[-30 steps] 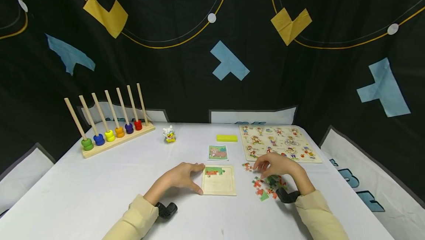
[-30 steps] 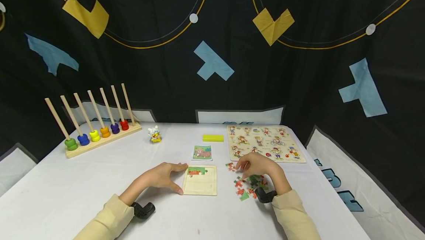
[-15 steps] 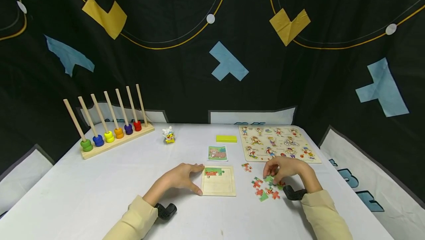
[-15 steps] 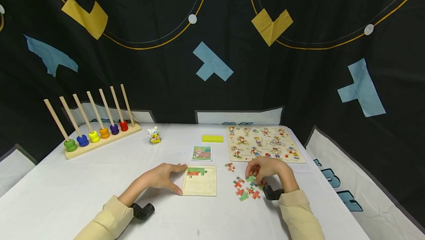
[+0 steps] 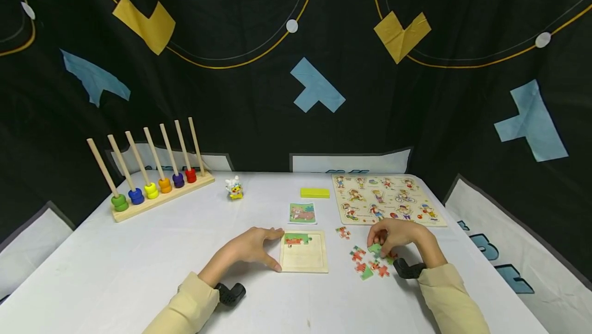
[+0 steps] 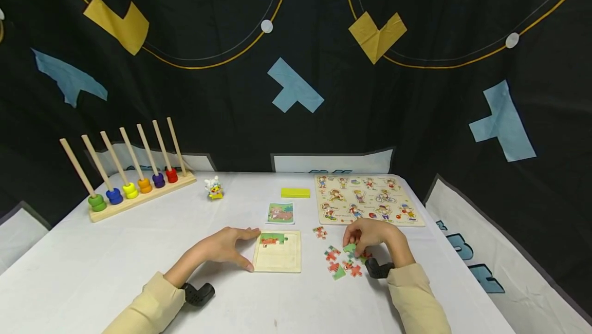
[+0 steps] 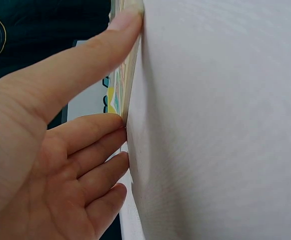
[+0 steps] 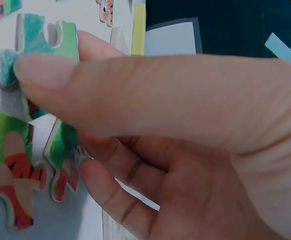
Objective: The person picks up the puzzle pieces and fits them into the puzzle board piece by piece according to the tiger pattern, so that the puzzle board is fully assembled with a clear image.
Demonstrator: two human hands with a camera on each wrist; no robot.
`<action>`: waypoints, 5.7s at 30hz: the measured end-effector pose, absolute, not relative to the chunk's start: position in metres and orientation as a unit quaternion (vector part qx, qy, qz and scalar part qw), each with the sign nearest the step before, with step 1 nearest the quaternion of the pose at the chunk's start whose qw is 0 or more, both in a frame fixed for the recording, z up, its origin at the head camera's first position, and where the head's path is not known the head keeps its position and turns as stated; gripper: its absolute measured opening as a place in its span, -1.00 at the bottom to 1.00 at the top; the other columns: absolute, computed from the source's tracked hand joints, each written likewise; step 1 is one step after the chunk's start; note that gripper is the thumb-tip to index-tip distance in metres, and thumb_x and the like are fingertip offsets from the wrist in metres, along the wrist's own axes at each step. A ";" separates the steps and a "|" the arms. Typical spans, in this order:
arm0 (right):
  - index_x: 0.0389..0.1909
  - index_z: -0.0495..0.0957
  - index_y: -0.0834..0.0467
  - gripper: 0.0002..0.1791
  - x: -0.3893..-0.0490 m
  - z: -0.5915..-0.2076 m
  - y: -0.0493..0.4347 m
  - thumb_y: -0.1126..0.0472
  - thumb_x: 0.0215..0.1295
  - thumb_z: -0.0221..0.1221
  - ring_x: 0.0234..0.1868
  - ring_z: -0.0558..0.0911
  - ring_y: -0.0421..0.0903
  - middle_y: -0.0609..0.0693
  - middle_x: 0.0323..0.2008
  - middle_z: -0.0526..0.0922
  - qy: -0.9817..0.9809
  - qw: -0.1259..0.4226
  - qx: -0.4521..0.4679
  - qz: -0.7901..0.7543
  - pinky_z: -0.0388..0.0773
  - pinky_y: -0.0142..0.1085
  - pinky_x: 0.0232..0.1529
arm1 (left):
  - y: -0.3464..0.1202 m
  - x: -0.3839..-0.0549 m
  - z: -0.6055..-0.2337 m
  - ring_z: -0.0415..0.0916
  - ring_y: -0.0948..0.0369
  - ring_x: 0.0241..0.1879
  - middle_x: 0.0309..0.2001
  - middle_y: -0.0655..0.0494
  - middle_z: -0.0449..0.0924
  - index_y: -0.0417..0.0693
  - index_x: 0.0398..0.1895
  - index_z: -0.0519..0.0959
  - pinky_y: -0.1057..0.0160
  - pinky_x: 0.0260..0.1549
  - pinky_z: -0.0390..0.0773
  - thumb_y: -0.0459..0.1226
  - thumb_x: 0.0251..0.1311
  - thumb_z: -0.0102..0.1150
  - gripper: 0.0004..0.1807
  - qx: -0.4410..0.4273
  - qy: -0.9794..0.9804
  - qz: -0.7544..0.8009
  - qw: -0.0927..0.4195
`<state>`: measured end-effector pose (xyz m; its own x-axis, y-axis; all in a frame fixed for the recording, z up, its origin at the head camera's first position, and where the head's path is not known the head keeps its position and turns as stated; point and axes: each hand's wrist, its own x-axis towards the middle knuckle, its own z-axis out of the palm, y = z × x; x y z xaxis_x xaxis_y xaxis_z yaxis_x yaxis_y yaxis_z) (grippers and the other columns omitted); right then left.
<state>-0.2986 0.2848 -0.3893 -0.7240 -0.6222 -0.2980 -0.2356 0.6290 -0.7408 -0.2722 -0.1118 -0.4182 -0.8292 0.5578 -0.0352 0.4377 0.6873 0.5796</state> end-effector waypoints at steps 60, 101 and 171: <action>-0.13 0.68 0.16 -0.82 -0.296 -0.399 0.185 0.37 0.30 0.19 -0.45 0.65 0.13 0.08 -0.33 0.63 0.862 0.034 -0.319 -0.392 0.56 -0.32 -0.55 | -0.112 -0.271 -0.418 0.19 -0.09 0.36 0.35 -0.14 0.29 -0.31 0.31 0.37 -0.07 0.33 0.17 -0.06 -0.29 0.60 0.03 0.272 0.912 0.288 0.104; -0.19 0.68 0.12 -0.82 -0.307 -0.416 0.155 0.23 0.18 0.34 -0.54 0.55 -0.17 -0.09 -0.46 0.59 0.897 0.066 -0.277 -0.338 0.35 -0.42 -0.61 | -0.113 -0.270 -0.417 0.19 -0.11 0.36 0.34 -0.16 0.30 -0.33 0.29 0.37 -0.08 0.33 0.18 -0.05 -0.29 0.59 0.02 0.280 0.910 0.290 0.100; 0.00 0.62 0.22 -0.70 -0.298 -0.382 0.207 0.26 0.25 0.27 -0.19 0.62 -0.09 0.13 -0.12 0.67 0.890 0.047 -0.342 -0.299 0.61 -0.33 -0.25 | -0.114 -0.270 -0.418 0.18 -0.10 0.37 0.35 -0.17 0.28 -0.33 0.30 0.36 -0.08 0.33 0.17 -0.04 -0.29 0.59 0.03 0.279 0.911 0.287 0.101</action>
<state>-0.2979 0.2070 -0.3823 -0.7620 -0.6363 0.1203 -0.5801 0.5882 -0.5635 -0.2698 -0.1143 -0.4177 -0.8243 0.5656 -0.0235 0.4500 0.6798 0.5791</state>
